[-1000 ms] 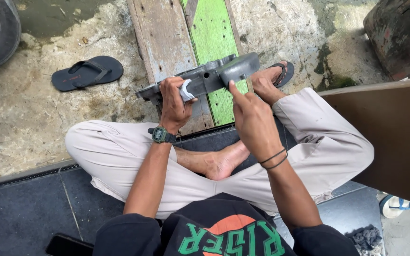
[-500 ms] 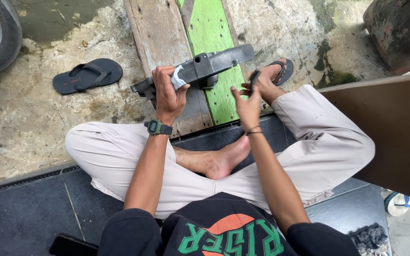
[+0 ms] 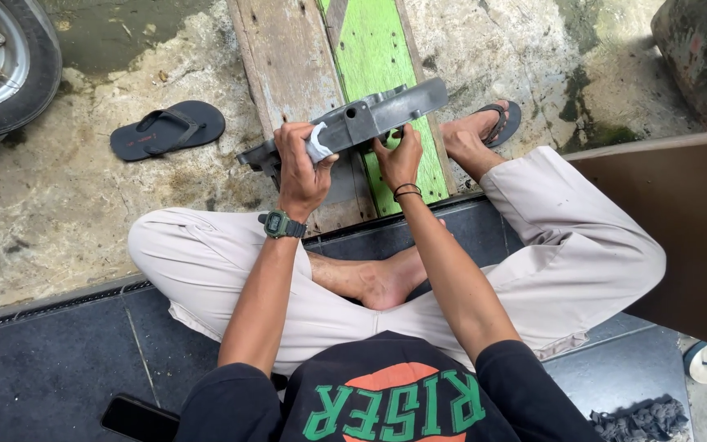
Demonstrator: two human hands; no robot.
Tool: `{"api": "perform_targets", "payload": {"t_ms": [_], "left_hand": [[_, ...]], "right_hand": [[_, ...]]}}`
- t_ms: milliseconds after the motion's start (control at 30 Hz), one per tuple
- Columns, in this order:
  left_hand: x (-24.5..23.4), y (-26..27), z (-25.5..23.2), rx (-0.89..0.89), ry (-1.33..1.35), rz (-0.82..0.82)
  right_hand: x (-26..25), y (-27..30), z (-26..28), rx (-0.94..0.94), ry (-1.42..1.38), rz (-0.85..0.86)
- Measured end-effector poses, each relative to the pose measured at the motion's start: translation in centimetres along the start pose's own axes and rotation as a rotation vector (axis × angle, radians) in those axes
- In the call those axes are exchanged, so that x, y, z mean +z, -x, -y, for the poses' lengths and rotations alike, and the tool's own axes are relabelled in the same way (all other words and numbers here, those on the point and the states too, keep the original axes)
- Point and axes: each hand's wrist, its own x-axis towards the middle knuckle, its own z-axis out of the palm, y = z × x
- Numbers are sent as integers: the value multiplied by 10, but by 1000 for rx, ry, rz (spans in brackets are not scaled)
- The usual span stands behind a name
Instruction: The person sits on the floor and cleans a gray metal part using a white cloth and a small black tool. They wipe the surface and edges of the part while holding it steady on a wooden plank.
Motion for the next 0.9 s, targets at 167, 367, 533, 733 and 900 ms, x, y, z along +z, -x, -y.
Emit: {"api": "perform_targets", "payload": {"t_ms": [167,367,533,733,900], "left_hand": [[2,6,-1,0,-4,-16],[9,9,-14,-51,-1,-3],[8,8,-22,-70,-17,17],[11,12,-14,-66,-6,35],[9,16,-11,-48,-11,42]], "right_hand": [[-9,-13,-8,-42,-15,34],[-20,-14,-23,-118,-14,63],[-34,-25,-37,-234,79,73],[-159,19,53,-225,293,280],[-231,89,162,-281,240,264]]}}
